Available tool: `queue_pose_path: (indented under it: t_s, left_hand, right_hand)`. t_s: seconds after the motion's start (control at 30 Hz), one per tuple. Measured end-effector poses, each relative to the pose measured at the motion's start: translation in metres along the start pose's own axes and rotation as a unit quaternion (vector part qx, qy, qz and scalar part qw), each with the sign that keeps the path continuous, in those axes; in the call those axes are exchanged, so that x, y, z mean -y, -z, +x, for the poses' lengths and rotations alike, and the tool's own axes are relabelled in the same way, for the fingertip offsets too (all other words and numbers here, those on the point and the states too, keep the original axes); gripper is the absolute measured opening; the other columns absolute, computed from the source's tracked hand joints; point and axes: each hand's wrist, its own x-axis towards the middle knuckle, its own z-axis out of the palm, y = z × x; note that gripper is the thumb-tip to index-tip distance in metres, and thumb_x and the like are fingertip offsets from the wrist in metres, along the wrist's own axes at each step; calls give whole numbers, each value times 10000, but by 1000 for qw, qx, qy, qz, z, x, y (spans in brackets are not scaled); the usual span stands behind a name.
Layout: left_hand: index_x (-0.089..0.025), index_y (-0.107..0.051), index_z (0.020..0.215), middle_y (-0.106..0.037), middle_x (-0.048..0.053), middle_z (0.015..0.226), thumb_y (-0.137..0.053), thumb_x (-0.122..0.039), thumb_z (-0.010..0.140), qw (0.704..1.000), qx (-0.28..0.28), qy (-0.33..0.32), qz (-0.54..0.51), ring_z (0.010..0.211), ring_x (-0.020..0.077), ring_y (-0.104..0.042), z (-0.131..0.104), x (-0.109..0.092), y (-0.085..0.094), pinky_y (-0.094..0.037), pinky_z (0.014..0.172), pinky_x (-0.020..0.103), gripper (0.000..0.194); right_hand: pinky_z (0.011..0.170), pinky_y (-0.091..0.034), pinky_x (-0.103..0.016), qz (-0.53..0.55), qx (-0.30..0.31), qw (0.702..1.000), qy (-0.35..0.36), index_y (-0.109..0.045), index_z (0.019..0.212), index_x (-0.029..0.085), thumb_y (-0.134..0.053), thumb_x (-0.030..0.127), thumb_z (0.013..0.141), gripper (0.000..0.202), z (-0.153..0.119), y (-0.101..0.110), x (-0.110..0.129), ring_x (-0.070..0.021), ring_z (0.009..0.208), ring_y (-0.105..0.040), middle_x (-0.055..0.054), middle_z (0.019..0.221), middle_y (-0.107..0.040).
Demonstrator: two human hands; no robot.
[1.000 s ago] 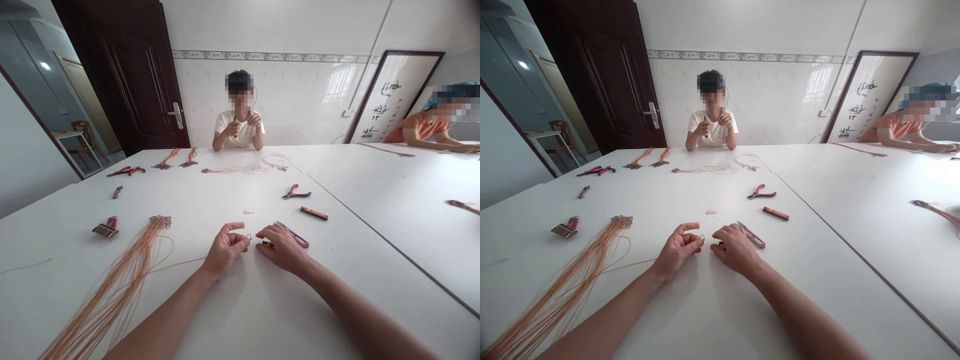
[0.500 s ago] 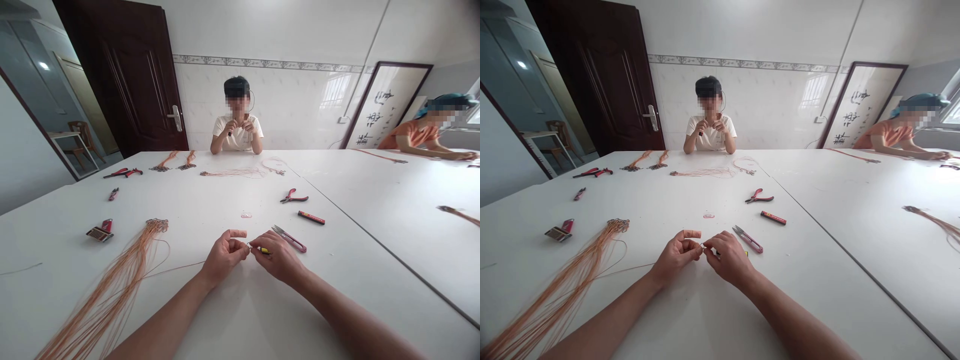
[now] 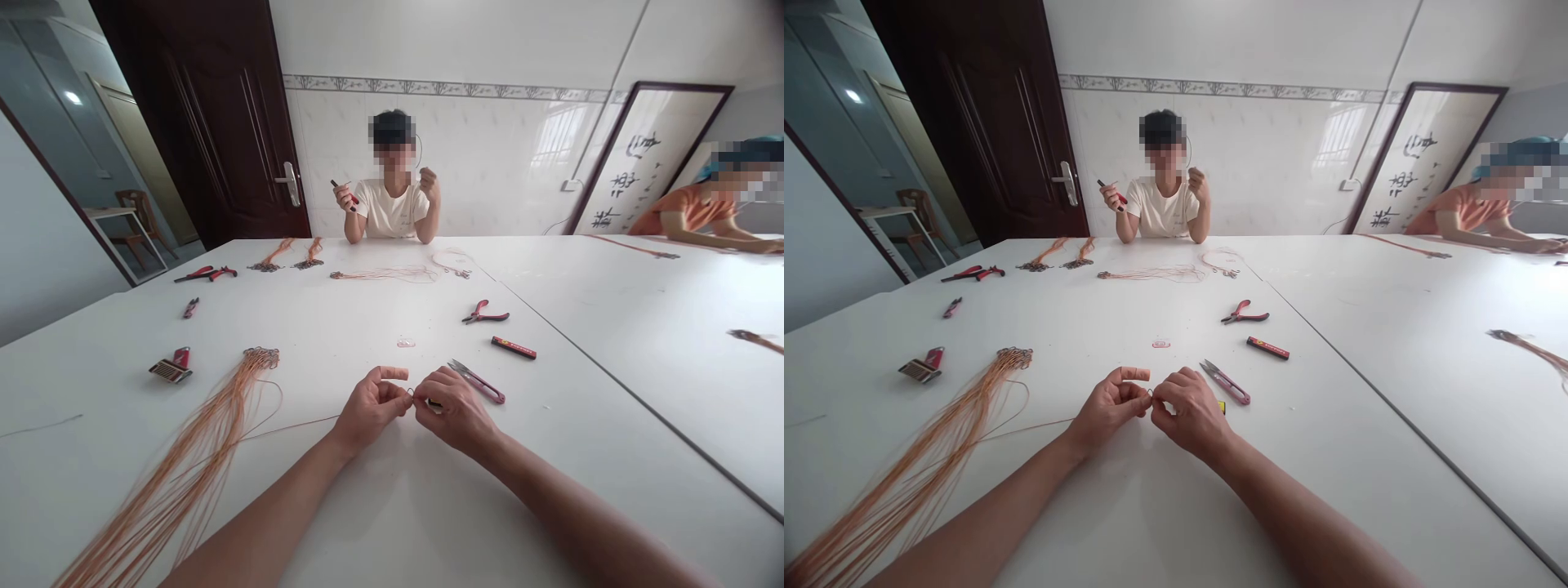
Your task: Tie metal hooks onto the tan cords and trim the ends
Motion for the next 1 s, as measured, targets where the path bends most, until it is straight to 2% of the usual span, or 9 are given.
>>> queue_pose_path:
  t_s: [0.17, 0.27, 0.37, 0.6, 0.83, 0.93, 1.0]
  left_hand:
    - [-204, -514, 1002, -581, -15, 680, -623, -324, 666, 1000, -22, 6, -21, 637, 108, -522, 1, -1, 1, -409, 685, 289, 373]
    - [-212, -513, 1002, -576, -21, 681, -632, -334, 660, 999, -32, 17, -29, 632, 104, -520, 1, -2, 2, -409, 683, 291, 381]
    - [-215, -509, 1002, -573, -22, 687, -633, -337, 663, 999, -31, 21, -26, 642, 105, -521, 1, -3, 2, -411, 688, 291, 381]
    - [-205, -509, 995, -567, -20, 665, -643, -333, 657, 1000, -3, 16, -22, 640, 112, -525, 2, -3, 3, -417, 684, 299, 385]
    - [-206, -511, 981, -560, -30, 643, -638, -320, 664, 1000, 8, 13, -27, 618, 99, -507, 2, -2, 3, -412, 669, 285, 360]
    - [-207, -512, 984, -558, -31, 642, -638, -311, 664, 999, 11, 14, -28, 624, 99, -506, 2, -2, 3, -410, 674, 286, 360]
    - [-210, -515, 989, -566, -26, 658, -638, -309, 663, 999, 2, 15, -28, 629, 101, -507, 2, -2, 3, -409, 678, 290, 363]
  right_hand:
    - [626, -376, -277, -34, -20, 999, 14, -536, 729, 185, -473, 97, 732, 109, 1, 5, -3, -131, 668, -468, -8, 658, -570]
    - [657, -382, -299, -52, -29, 997, 53, -533, 875, 187, -468, 100, 755, 162, 1, 8, -4, -149, 734, -477, -25, 765, -598]
    - [661, -381, -300, -65, -17, 994, 89, -526, 932, 192, -472, 109, 775, 186, 1, 7, -5, -151, 757, -472, -29, 821, -601]
    - [650, -349, -271, -96, 15, 986, 136, -543, 785, 184, -436, 62, 797, 162, 1, 7, -4, -123, 738, -458, -12, 766, -592]
    - [679, -326, -285, -157, 14, 971, 181, -517, 723, 175, -435, 66, 784, 149, 2, 9, -6, -121, 722, -449, -4, 694, -562]
    - [676, -332, -283, -144, 9, 975, 167, -504, 717, 176, -437, 63, 767, 141, 3, 8, -6, -114, 685, -443, 2, 670, -554]
    - [664, -343, -277, -114, -12, 985, 129, -496, 715, 177, -442, 74, 764, 126, 4, 9, -6, -111, 670, -447, 2, 677, -561]
